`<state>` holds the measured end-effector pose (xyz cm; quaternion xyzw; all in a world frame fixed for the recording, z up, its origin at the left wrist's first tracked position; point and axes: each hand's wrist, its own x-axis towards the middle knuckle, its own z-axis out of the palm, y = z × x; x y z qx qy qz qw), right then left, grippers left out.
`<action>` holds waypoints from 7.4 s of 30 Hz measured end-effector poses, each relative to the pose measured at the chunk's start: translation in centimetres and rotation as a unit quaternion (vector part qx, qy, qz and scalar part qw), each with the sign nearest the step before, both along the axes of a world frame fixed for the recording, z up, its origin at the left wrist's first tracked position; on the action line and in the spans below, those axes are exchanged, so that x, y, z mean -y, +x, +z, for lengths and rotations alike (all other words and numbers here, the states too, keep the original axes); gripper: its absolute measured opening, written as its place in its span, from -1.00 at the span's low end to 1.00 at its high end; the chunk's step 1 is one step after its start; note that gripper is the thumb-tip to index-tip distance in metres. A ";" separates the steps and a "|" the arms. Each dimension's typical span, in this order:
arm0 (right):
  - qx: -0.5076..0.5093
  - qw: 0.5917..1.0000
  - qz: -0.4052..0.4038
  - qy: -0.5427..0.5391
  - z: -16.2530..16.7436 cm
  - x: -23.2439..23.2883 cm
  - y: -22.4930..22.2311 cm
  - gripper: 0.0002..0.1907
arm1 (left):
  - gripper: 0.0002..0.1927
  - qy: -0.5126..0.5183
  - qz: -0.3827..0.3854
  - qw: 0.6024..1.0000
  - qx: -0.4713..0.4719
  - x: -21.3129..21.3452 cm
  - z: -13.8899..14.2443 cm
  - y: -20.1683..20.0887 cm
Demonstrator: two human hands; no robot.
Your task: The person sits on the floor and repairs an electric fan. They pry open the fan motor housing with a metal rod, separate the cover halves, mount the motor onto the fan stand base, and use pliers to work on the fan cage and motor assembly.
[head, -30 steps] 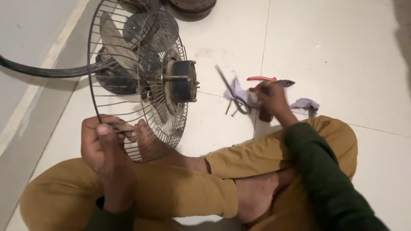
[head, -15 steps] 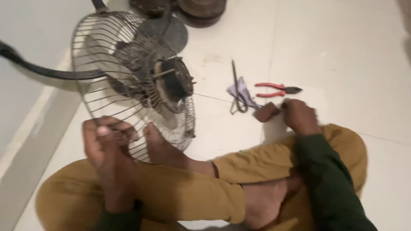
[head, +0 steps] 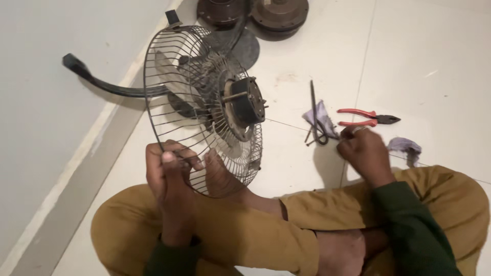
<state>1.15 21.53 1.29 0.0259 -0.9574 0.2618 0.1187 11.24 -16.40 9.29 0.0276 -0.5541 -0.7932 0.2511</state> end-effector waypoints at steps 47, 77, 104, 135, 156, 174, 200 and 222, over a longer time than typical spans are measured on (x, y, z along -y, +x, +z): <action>-0.133 0.913 0.142 -0.358 10.8 4.4 7.3 -0.81 | -0.64 -0.127 -0.003 0.991 0.035 -0.8 -1.3 1.2; -0.212 0.821 0.494 0.190 14.8 10.1 7.1 -0.72 | -0.77 -0.356 -0.050 0.933 -0.027 -4.7 1.9 1.4; -0.002 0.940 0.315 -0.128 4.2 7.0 5.3 -0.91 | -0.74 -0.224 -0.035 0.973 0.039 -4.9 1.8 0.8; 0.008 0.823 0.241 -0.514 8.5 11.5 -0.3 -0.73 | -0.73 -0.265 -0.053 0.962 0.023 -4.8 2.1 1.0; 0.009 0.856 0.221 -0.468 8.7 11.9 -0.4 -0.75 | -0.74 -0.269 -0.055 0.961 -0.017 -4.7 2.3 1.1; 0.047 0.860 0.148 -0.485 8.2 12.5 -0.2 -0.82 | -0.71 -0.293 -0.045 0.954 -0.043 -4.5 2.0 1.1; 0.045 0.850 0.170 -0.496 8.6 12.1 -0.1 -0.82 | -0.74 -0.288 -0.057 0.956 -0.006 -4.3 2.1 1.3; -0.002 0.850 0.200 -0.488 7.7 12.2 0.3 -0.77 | -0.71 -0.286 -0.054 0.956 -0.020 -4.2 1.8 1.1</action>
